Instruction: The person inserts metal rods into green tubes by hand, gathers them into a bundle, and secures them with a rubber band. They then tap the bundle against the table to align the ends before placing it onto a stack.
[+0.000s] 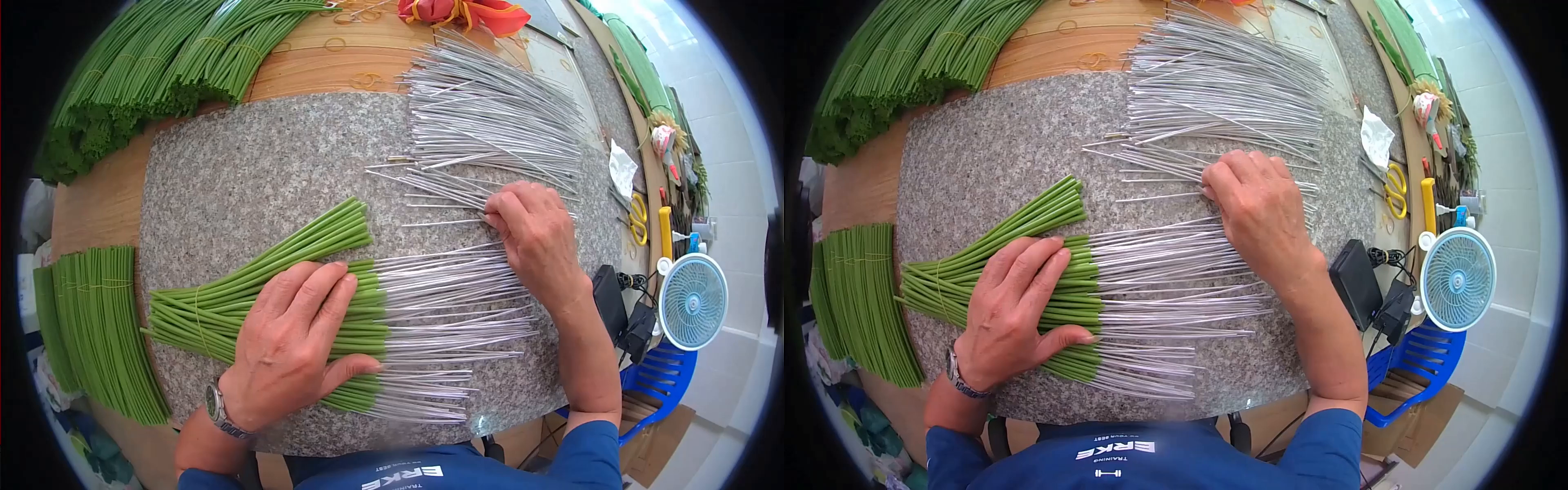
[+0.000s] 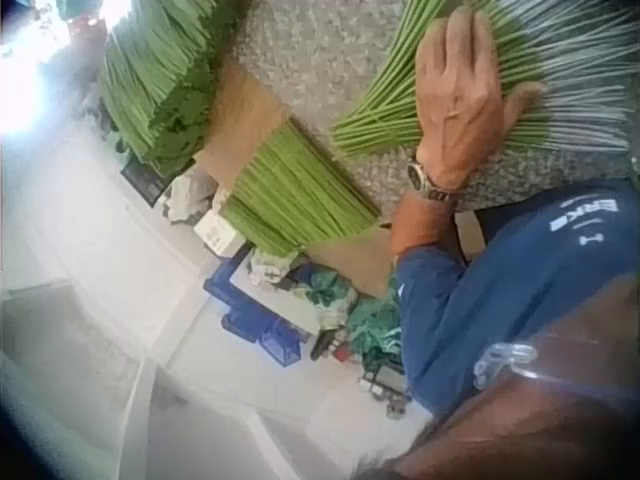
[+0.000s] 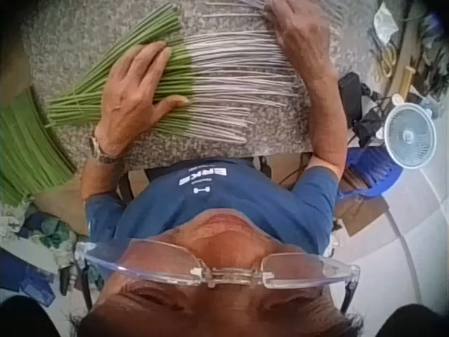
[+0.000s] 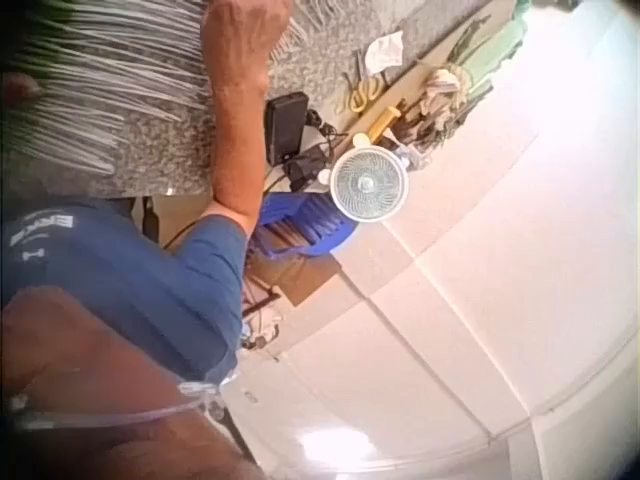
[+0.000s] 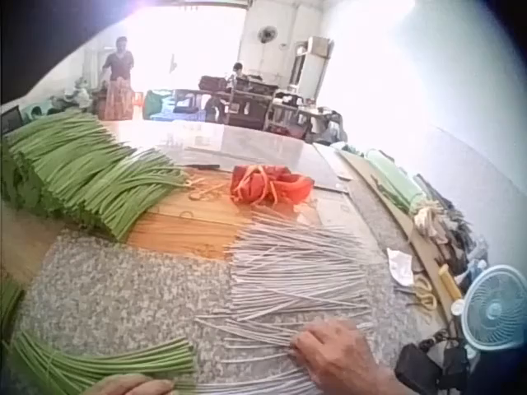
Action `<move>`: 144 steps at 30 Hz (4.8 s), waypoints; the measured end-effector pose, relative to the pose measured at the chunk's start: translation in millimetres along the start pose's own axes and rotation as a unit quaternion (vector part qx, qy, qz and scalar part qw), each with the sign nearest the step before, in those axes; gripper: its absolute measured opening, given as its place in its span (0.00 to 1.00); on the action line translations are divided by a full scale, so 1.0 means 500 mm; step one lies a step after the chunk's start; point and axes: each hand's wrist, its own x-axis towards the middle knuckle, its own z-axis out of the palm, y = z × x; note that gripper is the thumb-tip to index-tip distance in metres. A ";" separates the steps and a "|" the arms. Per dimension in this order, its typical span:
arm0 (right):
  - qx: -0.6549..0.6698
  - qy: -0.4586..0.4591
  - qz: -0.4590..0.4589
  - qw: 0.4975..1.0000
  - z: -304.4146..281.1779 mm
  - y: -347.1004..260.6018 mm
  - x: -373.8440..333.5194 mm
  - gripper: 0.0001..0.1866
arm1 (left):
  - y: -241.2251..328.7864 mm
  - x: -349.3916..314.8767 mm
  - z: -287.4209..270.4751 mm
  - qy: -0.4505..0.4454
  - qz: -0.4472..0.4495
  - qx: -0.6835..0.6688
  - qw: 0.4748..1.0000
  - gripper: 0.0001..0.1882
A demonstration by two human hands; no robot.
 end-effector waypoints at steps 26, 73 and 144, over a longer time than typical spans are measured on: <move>0.132 -0.001 0.021 0.991 -0.063 -0.054 -0.088 0.19 | 0.004 0.006 -0.001 -0.010 -0.004 0.002 1.000 0.46; 0.166 -0.009 -0.054 0.985 -0.039 -0.020 -0.035 0.15 | -0.001 0.005 0.002 -0.020 -0.005 -0.006 1.000 0.49; 0.169 -0.012 -0.054 0.984 -0.015 -0.020 -0.031 0.06 | 0.006 0.001 -0.018 -0.042 -0.012 0.076 0.996 0.45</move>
